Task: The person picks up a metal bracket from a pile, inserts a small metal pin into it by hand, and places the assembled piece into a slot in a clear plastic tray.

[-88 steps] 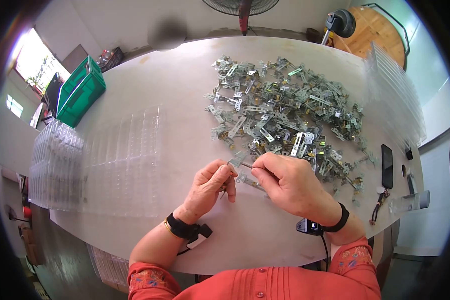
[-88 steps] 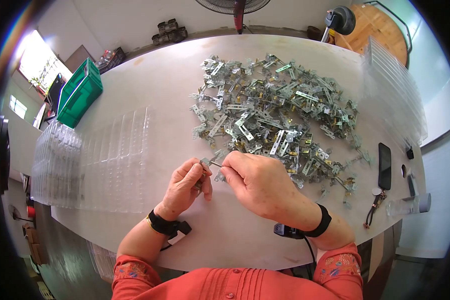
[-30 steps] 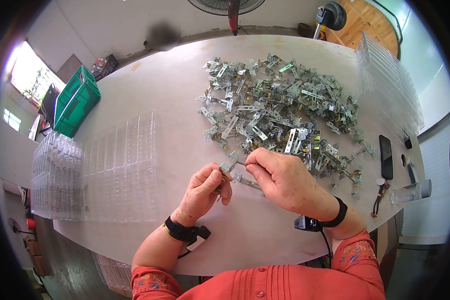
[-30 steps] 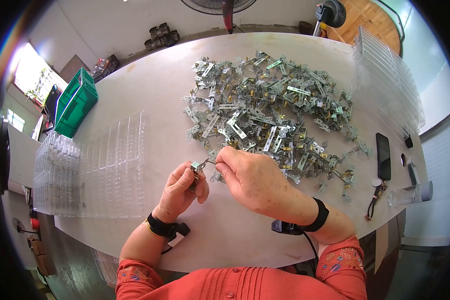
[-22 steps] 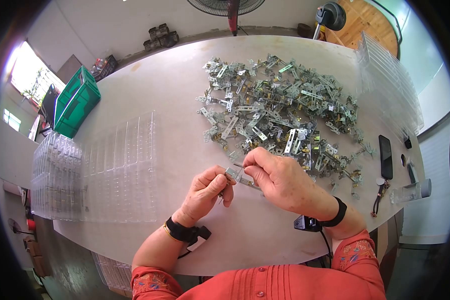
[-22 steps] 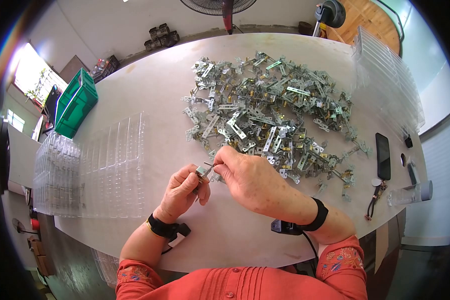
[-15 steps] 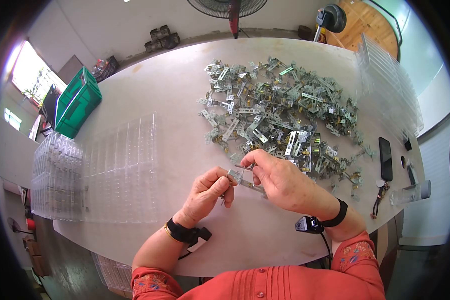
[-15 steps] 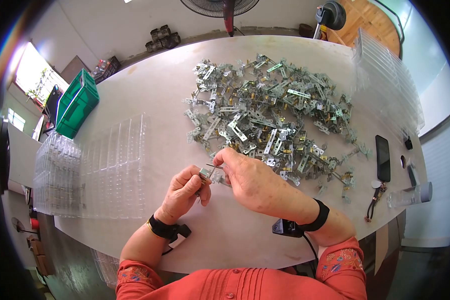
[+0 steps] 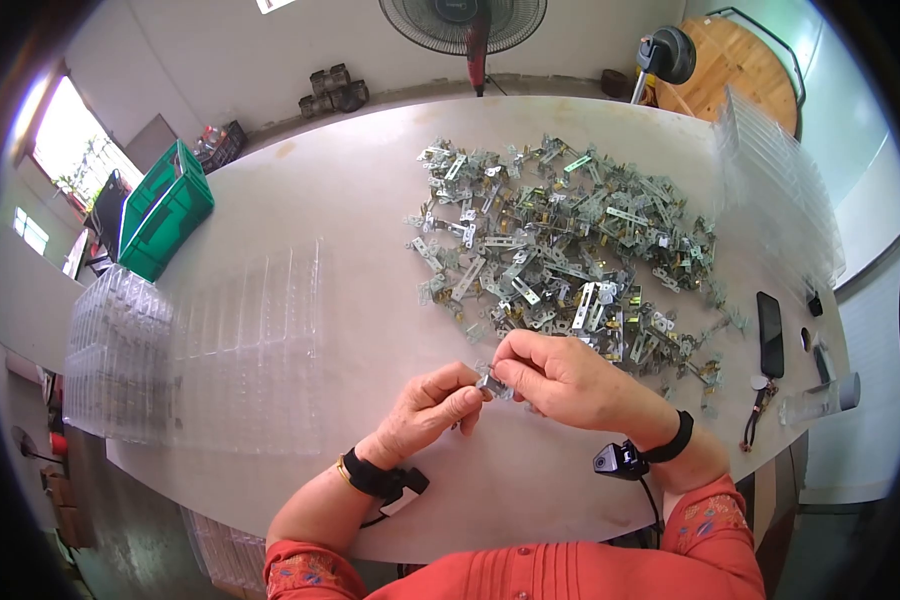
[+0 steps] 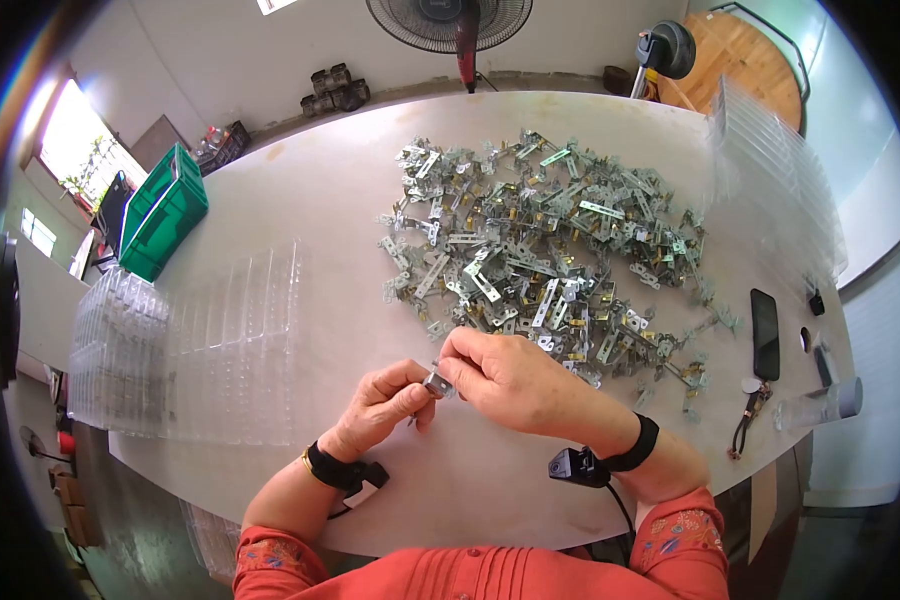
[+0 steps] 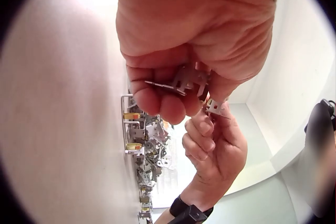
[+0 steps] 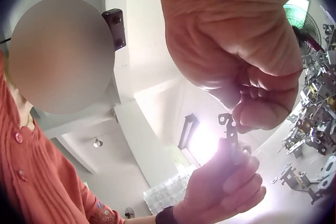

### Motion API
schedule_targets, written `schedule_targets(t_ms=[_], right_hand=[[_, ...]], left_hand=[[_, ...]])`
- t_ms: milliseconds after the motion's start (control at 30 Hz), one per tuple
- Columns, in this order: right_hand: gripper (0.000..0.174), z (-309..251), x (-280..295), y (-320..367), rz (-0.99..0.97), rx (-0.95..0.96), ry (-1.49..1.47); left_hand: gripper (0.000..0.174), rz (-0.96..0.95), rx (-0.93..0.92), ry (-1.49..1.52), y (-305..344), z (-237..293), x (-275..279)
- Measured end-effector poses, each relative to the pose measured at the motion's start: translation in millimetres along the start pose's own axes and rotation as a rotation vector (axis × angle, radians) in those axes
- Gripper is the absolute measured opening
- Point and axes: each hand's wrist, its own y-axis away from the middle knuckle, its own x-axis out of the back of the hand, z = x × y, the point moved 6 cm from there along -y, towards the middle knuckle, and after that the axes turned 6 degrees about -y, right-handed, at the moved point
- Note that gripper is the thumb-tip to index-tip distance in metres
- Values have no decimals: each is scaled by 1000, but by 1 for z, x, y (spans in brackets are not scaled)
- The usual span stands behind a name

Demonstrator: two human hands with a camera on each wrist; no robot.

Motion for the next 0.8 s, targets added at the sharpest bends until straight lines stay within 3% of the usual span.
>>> schedule_targets(t_ms=[167, 233, 367, 433, 467, 533, 800], right_hand=[[19, -1, 1, 2, 22, 36, 138], [16, -12, 2, 4, 122, 310, 302], [8, -22, 6, 6, 145, 294, 174], [4, -32, 8, 11, 185, 480, 110], [4, -33, 9, 12, 185, 474, 107], [6, -41, 4, 16, 122, 615, 252], [11, -33, -10, 11, 65, 679, 422]], left_hand=[[27, -40, 41, -28, 1, -1, -5], [27, -80, 62, -116, 2, -2, -7], [29, -92, 54, -137, 1, 4, -9], [33, -2, 78, 139, 0, -5, 0], [33, -4, 83, 143, 0, -7, 0], [35, 50, 70, 392, -2, -6, 6], [40, 16, 143, 486, -1, -6, 4]])
